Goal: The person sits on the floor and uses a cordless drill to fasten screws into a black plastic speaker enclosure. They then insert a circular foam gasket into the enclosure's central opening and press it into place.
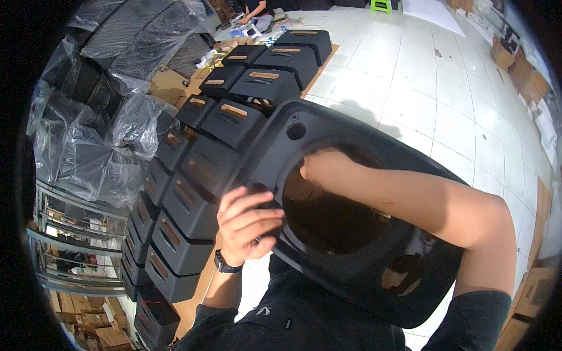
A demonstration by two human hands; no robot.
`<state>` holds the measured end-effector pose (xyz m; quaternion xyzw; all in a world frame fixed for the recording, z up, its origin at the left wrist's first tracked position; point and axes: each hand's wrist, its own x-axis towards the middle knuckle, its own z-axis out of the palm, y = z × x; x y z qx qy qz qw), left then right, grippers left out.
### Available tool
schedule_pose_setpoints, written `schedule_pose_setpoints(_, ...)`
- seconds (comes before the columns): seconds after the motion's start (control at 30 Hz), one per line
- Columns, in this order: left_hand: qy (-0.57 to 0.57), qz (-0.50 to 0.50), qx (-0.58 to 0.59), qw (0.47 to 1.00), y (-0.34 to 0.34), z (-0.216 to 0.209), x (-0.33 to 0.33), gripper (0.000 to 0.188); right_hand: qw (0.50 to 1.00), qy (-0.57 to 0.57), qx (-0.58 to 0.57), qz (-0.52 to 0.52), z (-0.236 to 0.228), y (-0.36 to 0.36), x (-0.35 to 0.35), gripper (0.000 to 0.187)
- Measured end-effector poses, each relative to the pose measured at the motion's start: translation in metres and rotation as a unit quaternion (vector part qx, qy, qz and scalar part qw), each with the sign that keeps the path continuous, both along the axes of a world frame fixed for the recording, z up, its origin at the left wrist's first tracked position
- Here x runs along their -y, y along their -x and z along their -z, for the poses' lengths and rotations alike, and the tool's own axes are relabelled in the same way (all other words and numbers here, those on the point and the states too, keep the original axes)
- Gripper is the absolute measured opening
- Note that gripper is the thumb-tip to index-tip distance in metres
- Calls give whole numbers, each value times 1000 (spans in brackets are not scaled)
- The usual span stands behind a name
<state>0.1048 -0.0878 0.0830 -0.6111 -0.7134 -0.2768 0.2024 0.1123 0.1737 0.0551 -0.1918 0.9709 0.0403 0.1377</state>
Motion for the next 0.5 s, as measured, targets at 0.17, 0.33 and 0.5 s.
schedule_pose_setpoints(0.17,-27,108,-4,994,-4,-9,-19,55,998,-7,-47,-30,3,-21,-13,16)
schedule_pose_setpoints(0.33,-37,110,29,993,-11,-29,-26,66,996,-43,12,-78,-31,-24,-13,19)
schedule_pose_setpoints(0.5,-56,144,77,985,-8,-30,-45,58,979,4,-123,-161,-13,-28,-41,8)
